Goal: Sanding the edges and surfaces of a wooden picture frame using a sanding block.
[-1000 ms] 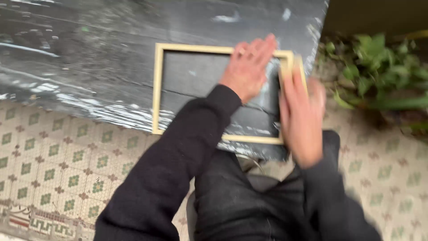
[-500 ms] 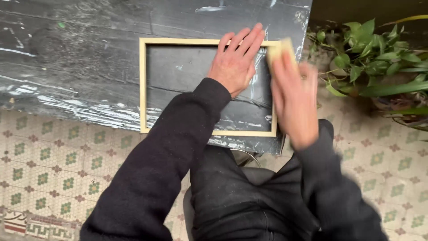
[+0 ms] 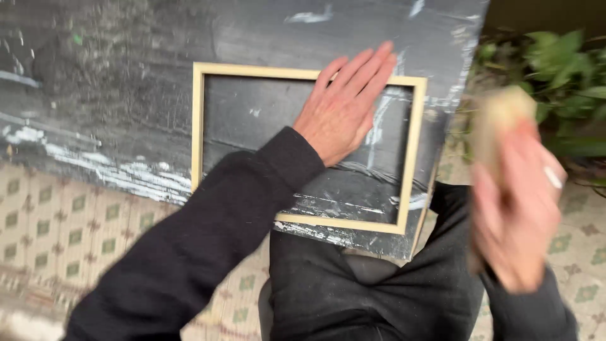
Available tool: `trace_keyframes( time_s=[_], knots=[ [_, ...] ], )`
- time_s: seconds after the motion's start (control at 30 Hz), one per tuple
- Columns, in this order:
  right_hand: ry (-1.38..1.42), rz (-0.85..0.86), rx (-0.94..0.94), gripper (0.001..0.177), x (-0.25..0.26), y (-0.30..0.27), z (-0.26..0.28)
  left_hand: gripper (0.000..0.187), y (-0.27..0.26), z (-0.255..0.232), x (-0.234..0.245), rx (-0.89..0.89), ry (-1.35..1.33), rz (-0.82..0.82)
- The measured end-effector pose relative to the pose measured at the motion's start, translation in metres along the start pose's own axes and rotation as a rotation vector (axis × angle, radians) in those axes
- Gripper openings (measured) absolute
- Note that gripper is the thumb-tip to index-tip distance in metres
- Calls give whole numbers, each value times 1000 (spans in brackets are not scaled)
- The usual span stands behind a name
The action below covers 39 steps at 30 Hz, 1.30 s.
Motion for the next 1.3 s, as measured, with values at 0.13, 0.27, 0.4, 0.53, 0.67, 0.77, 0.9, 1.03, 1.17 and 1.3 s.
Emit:
trace_keyframes(
  time_s=[0.13,0.27,0.4,0.53,0.67,0.77,0.9,1.03,1.17,1.3],
  knots=[
    [127,-17,-283,46,-11,-97,-35,63,-14,6,28,-121,3,11],
    [78,-5,-395,49,-56,-190,-103,46,-31,28,61,-22,-22,49],
    [58,7,-407,53,-58,-185,-102,40,-23,40,64,5,-14,113],
    [162,-122,-329,49,-28,-131,-62,27,-26,57,68,52,42,118],
    [156,-61,-229,53,0,-87,-32,26,-59,69,84,231,-8,75],
    [165,-70,-134,51,7,-55,-13,35,-85,69,82,388,-100,26],
    [130,-19,-43,53,-5,-16,-4,37,-108,60,60,547,-228,7],
    [95,28,19,52,-4,34,12,60,-94,29,74,460,-163,-163],
    [84,33,108,47,-10,92,25,63,-18,7,54,106,56,-215],
    [43,54,122,46,-14,98,42,64,33,17,-3,89,169,-186]
  ],
)
Point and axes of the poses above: each hand's wrist, its own y-axis towards the middle knuckle, its own x-axis out of the back of the hand, z = x × y, the point moved 4 cm from there along y, towards the middle knuckle, and after that the axes turned 13 degrees about z, right-handed, at the moved point
